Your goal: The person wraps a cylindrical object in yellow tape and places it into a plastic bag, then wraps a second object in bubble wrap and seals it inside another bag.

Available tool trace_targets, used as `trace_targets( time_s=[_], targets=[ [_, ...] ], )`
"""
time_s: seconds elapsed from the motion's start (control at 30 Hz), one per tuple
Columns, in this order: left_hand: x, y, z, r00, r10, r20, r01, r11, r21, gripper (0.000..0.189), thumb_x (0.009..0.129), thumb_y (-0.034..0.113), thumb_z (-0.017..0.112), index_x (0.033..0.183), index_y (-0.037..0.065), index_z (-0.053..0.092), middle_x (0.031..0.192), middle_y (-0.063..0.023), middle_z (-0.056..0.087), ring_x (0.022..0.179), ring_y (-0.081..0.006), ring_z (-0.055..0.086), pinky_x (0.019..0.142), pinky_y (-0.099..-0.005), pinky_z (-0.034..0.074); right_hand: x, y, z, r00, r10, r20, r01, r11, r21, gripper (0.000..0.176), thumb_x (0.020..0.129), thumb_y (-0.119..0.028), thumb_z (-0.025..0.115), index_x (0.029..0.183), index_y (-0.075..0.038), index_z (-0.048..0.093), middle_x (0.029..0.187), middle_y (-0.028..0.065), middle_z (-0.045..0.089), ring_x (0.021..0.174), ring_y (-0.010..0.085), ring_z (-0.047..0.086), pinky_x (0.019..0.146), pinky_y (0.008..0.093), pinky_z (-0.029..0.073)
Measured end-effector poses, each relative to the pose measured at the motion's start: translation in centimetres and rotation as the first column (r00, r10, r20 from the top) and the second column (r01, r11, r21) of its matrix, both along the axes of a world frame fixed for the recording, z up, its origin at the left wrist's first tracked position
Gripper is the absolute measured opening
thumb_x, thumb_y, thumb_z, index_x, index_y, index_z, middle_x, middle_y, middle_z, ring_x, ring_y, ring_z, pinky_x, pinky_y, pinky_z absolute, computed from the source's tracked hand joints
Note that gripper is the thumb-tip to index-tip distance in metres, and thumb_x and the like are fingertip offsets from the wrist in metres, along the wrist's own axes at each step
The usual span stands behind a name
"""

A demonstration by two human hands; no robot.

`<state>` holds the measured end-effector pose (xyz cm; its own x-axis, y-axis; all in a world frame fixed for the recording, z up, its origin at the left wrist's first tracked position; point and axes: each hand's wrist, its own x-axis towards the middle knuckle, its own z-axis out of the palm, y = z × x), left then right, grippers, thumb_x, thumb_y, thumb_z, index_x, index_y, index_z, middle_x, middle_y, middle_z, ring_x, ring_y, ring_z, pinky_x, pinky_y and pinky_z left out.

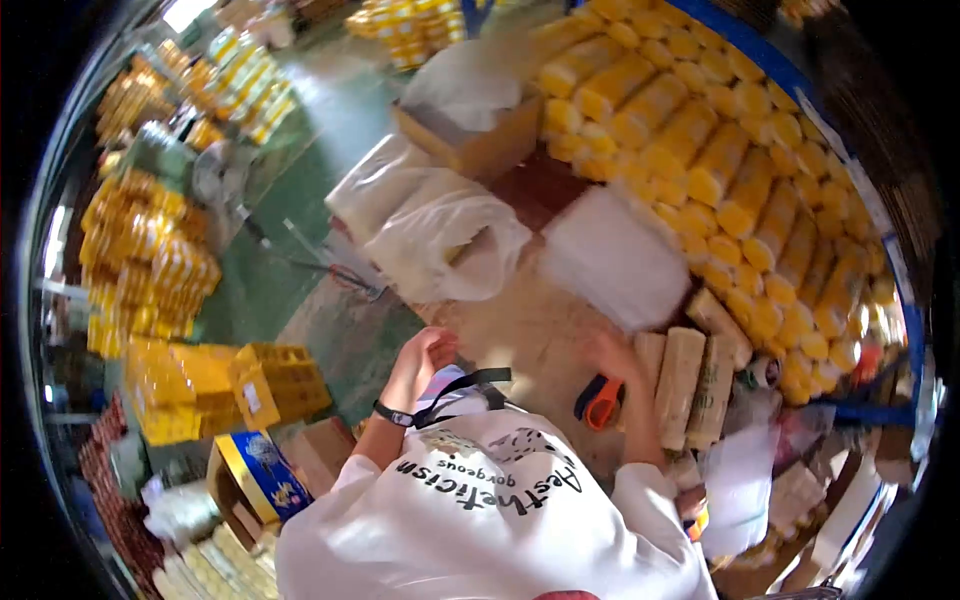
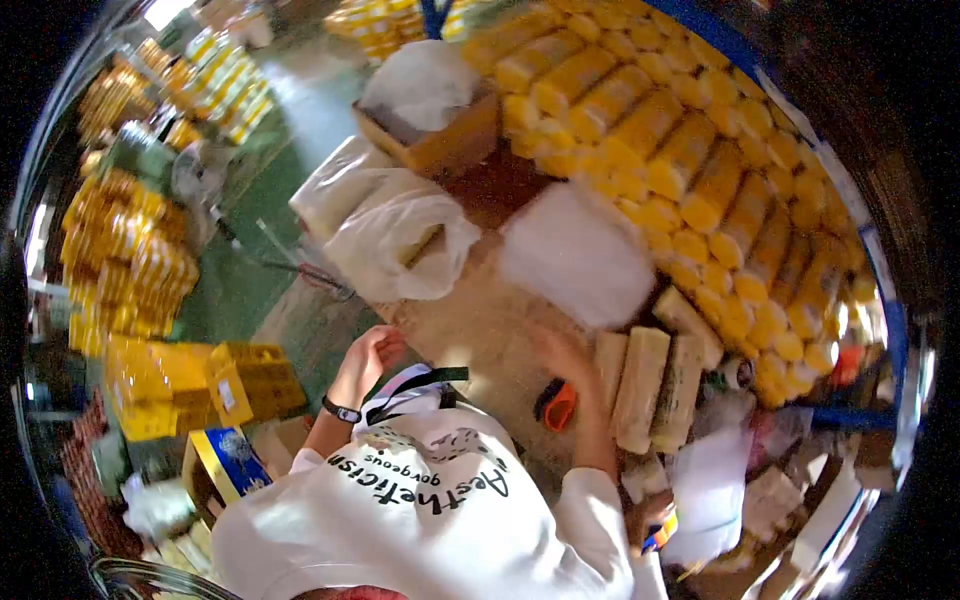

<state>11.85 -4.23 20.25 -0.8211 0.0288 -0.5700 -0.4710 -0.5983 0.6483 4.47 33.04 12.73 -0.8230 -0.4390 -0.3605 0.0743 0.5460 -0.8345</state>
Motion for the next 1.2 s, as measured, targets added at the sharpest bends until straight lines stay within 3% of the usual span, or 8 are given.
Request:
trace_targets(
  time_s=[0.27,0.57,0.67,0.73,0.93,1.0,1.1,1.2],
  targets=[
    [2.2,-3.4,-0.8,0.990,0.135,-0.040,-0.139,0.986,-0.097,0.025,0.091,0.027,0.054,0.100,0.004,0.056,0.098,-0.0065,0.059,0.090,-0.0165,0.056,0.081,-0.0301,0.046,-0.4,-20.4,2.5,0.999,-0.029,0.045,0.048,0.847,-0.529,0.028,0.088,-0.011,0.053,0.113,-0.001,0.060,0.103,0.0109,0.066,0.094,0.0194,0.063,0.084,0.0312,0.049],
    [-7.2,-6.6,-4.8,0.901,-0.373,-0.221,0.313,0.912,-0.264,0.025,0.092,0.028,0.055,0.100,0.005,0.061,0.088,-0.0044,0.065,0.073,-0.0129,0.061,0.063,-0.0265,0.049,-18.0,-30.0,-4.8,0.933,-0.098,-0.346,0.152,0.979,0.133,0.041,0.078,-0.017,0.060,0.116,-0.003,0.057,0.099,0.0110,0.065,0.092,0.0212,0.062,0.083,0.0322,0.048],
    [-9.7,-10.2,-11.0,0.752,-0.656,-0.063,0.315,0.443,-0.839,0.020,0.088,0.021,0.059,0.093,0.002,0.063,0.084,-0.0070,0.066,0.070,-0.0162,0.060,0.065,-0.0330,0.050,-19.0,-30.6,-6.2,0.906,-0.050,-0.420,0.191,0.934,0.302,0.043,0.077,-0.018,0.061,0.116,-0.003,0.057,0.101,0.0114,0.065,0.093,0.0221,0.061,0.084,0.0331,0.047],
    [-11.1,-14.5,-16.2,0.538,-0.838,0.092,0.638,0.333,-0.694,0.025,0.088,0.025,0.056,0.099,0.005,0.064,0.084,-0.0109,0.064,0.075,-0.0205,0.059,0.069,-0.0347,0.050,-18.4,-30.9,-6.5,0.890,-0.040,-0.453,0.229,0.900,0.372,0.043,0.076,-0.018,0.061,0.116,-0.003,0.057,0.101,0.0116,0.064,0.094,0.0227,0.060,0.085,0.0338,0.047],
    [-13.0,-15.3,-22.6,0.826,-0.563,-0.014,0.542,0.787,0.295,0.021,0.086,0.008,0.057,0.107,0.004,0.059,0.094,-0.0024,0.062,0.084,-0.0140,0.057,0.075,-0.0297,0.048,-14.0,-30.5,-6.9,0.827,-0.032,-0.561,0.360,0.796,0.486,0.046,0.073,-0.019,0.063,0.116,-0.003,0.056,0.104,0.0124,0.063,0.098,0.0245,0.058,0.087,0.0357,0.045],
    [-12.9,-15.8,-24.0,0.495,-0.682,-0.539,0.548,0.726,-0.416,0.024,0.093,0.013,0.047,0.113,0.002,0.054,0.108,-0.0090,0.059,0.098,-0.0193,0.056,0.087,-0.0349,0.046,-12.2,-30.5,-6.5,0.802,-0.028,-0.596,0.398,0.769,0.500,0.047,0.073,-0.019,0.064,0.116,-0.003,0.056,0.105,0.0127,0.062,0.099,0.0251,0.058,0.087,0.0364,0.045],
    [-12.0,-16.4,-28.0,0.794,-0.603,-0.080,0.540,0.638,0.548,0.030,0.096,0.012,0.042,0.120,-0.002,0.050,0.120,-0.0153,0.055,0.117,-0.0255,0.048,0.100,-0.0396,0.039,-9.5,-30.4,-5.4,0.763,-0.001,-0.647,0.442,0.731,0.520,0.048,0.071,-0.020,0.064,0.116,-0.004,0.056,0.106,0.0131,0.062,0.100,0.0260,0.057,0.088,0.0374,0.044],
    [-11.8,-16.7,-29.0,0.831,-0.555,-0.036,0.497,0.712,0.496,0.028,0.092,0.013,0.047,0.113,-0.004,0.056,0.113,-0.0159,0.059,0.107,-0.0284,0.054,0.092,-0.0394,0.044,-6.8,-30.4,-4.3,0.732,0.033,-0.681,0.466,0.705,0.535,0.050,0.070,-0.020,0.065,0.116,-0.004,0.055,0.108,0.0135,0.061,0.102,0.0268,0.056,0.090,0.0383,0.043]
  ],
)
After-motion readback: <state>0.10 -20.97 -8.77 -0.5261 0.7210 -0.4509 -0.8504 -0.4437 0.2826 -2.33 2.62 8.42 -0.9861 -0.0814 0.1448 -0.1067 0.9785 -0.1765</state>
